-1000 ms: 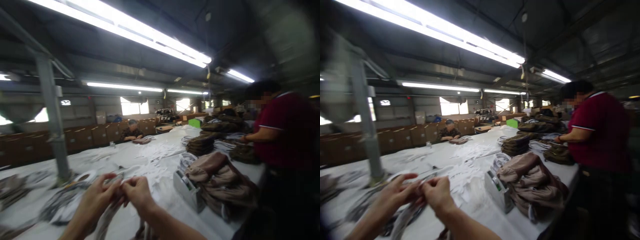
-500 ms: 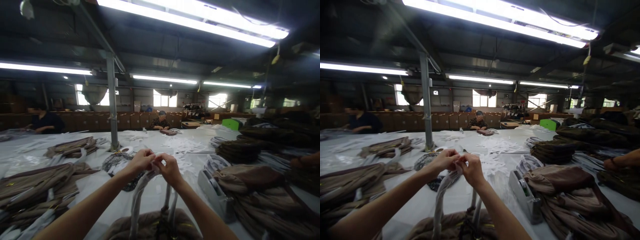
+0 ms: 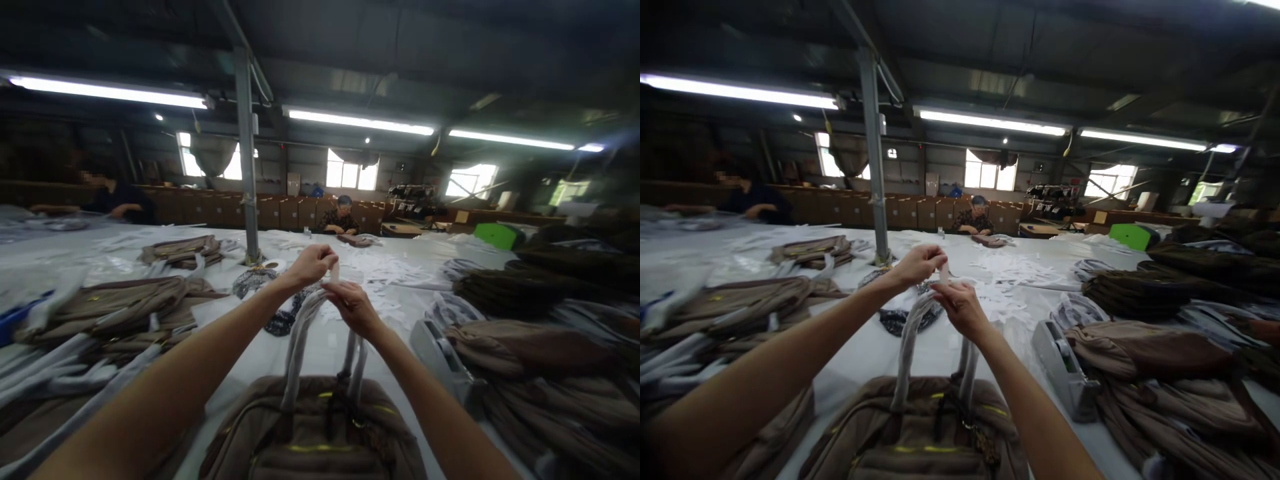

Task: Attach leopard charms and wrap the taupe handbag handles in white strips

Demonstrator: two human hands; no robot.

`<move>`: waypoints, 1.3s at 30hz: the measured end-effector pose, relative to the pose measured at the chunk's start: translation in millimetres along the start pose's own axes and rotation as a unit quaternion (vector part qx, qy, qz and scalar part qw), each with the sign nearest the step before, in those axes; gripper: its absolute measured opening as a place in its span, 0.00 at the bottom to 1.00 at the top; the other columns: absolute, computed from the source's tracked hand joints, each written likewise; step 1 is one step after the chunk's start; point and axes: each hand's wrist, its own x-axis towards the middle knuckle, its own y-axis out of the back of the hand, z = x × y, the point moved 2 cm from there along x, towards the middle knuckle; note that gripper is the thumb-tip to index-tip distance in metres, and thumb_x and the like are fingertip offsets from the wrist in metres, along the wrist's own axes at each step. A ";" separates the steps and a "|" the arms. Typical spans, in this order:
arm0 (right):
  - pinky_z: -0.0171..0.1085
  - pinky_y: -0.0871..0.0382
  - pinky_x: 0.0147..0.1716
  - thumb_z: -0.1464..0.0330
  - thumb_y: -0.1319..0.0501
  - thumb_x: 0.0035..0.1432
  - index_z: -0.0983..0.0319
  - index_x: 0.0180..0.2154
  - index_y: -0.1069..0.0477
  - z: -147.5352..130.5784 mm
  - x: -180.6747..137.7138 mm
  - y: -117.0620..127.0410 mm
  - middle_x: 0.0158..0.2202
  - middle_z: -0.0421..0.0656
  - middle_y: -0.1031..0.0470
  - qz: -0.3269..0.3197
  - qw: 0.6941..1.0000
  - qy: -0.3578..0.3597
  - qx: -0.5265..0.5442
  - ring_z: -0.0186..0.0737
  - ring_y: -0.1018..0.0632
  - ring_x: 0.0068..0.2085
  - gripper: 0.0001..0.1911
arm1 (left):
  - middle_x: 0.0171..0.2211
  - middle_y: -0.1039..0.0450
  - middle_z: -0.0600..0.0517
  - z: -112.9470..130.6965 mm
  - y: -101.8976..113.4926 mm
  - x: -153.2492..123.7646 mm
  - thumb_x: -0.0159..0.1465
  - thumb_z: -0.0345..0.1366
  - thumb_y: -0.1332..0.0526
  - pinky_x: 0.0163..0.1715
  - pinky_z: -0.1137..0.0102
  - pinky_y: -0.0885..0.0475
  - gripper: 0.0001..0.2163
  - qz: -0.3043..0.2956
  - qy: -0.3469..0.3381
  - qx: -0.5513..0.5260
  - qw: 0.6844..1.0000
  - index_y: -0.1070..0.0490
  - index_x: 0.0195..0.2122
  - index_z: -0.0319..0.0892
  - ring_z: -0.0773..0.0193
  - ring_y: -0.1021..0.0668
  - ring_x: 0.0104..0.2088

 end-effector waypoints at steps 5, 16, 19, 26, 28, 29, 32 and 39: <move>0.49 0.47 0.54 0.65 0.48 0.64 0.55 0.54 0.37 -0.8 -14.7 -26.0 0.49 0.46 0.29 -0.030 0.997 -0.019 -0.072 0.43 0.30 0.50 0.17 | 0.32 0.30 0.53 -29.4 7.1 9.5 0.64 0.41 0.45 0.26 0.72 0.29 0.11 0.077 0.105 -0.033 0.991 0.32 0.39 0.38 0.70 0.28 0.26; 0.42 0.35 0.49 0.62 0.47 0.59 0.64 0.50 0.33 15.2 -166.2 -37.6 0.48 0.52 0.29 -0.141 0.939 -0.309 -0.059 0.47 0.28 0.49 0.20 | 0.26 0.29 0.53 -125.0 46.8 -116.2 0.61 0.45 0.46 0.27 0.72 0.33 0.15 -0.004 0.184 0.025 0.983 0.29 0.31 0.37 0.67 0.28 0.27; 0.42 0.35 0.48 0.62 0.45 0.56 0.61 0.50 0.32 2.5 -209.0 -47.0 0.48 0.50 0.29 -0.172 0.925 -0.329 -0.087 0.48 0.28 0.48 0.20 | 0.25 0.29 0.53 -154.1 39.4 -180.9 0.59 0.45 0.45 0.31 0.69 0.34 0.13 -0.012 0.185 0.086 0.979 0.29 0.30 0.40 0.63 0.28 0.29; 0.44 0.37 0.49 0.63 0.44 0.55 0.60 0.45 0.27 -1.0 -224.0 -58.5 0.49 0.48 0.30 -0.153 0.924 -0.316 -0.151 0.49 0.30 0.51 0.16 | 0.39 0.28 0.47 -184.8 7.3 -274.3 0.63 0.38 0.52 0.46 0.65 0.34 0.12 0.034 0.196 0.158 0.967 0.31 0.39 0.41 0.58 0.27 0.43; 0.43 0.38 0.50 0.63 0.44 0.56 0.59 0.42 0.26 -0.3 -219.9 -56.9 0.49 0.48 0.30 -0.155 0.926 -0.314 -0.141 0.49 0.30 0.51 0.14 | 0.39 0.28 0.47 -178.7 2.9 -284.2 0.64 0.39 0.52 0.45 0.65 0.34 0.13 0.056 0.179 0.211 0.959 0.31 0.40 0.43 0.58 0.27 0.43; 0.43 0.38 0.50 0.64 0.45 0.56 0.59 0.42 0.26 -0.8 -218.3 -56.0 0.49 0.48 0.30 -0.157 0.927 -0.313 -0.137 0.48 0.30 0.51 0.14 | 0.38 0.28 0.48 -173.1 0.8 -286.6 0.64 0.40 0.52 0.45 0.64 0.34 0.13 0.060 0.166 0.246 0.953 0.31 0.39 0.44 0.58 0.27 0.42; 0.44 0.38 0.50 0.65 0.45 0.57 0.58 0.42 0.26 -4.7 -215.9 -53.9 0.49 0.47 0.30 -0.161 0.926 -0.313 -0.135 0.48 0.30 0.51 0.13 | 0.34 0.29 0.48 -154.5 -9.0 -287.7 0.64 0.46 0.52 0.41 0.63 0.34 0.15 0.016 0.154 0.341 0.927 0.30 0.32 0.45 0.55 0.26 0.38; 0.47 0.38 0.51 0.66 0.45 0.58 0.58 0.41 0.26 -12.5 -216.1 -53.0 0.49 0.48 0.29 -0.140 0.926 -0.325 -0.133 0.49 0.30 0.51 0.12 | 0.32 0.25 0.48 -159.2 -37.3 -285.3 0.63 0.41 0.54 0.35 0.64 0.34 0.13 -0.130 0.235 0.333 0.904 0.32 0.30 0.45 0.54 0.23 0.37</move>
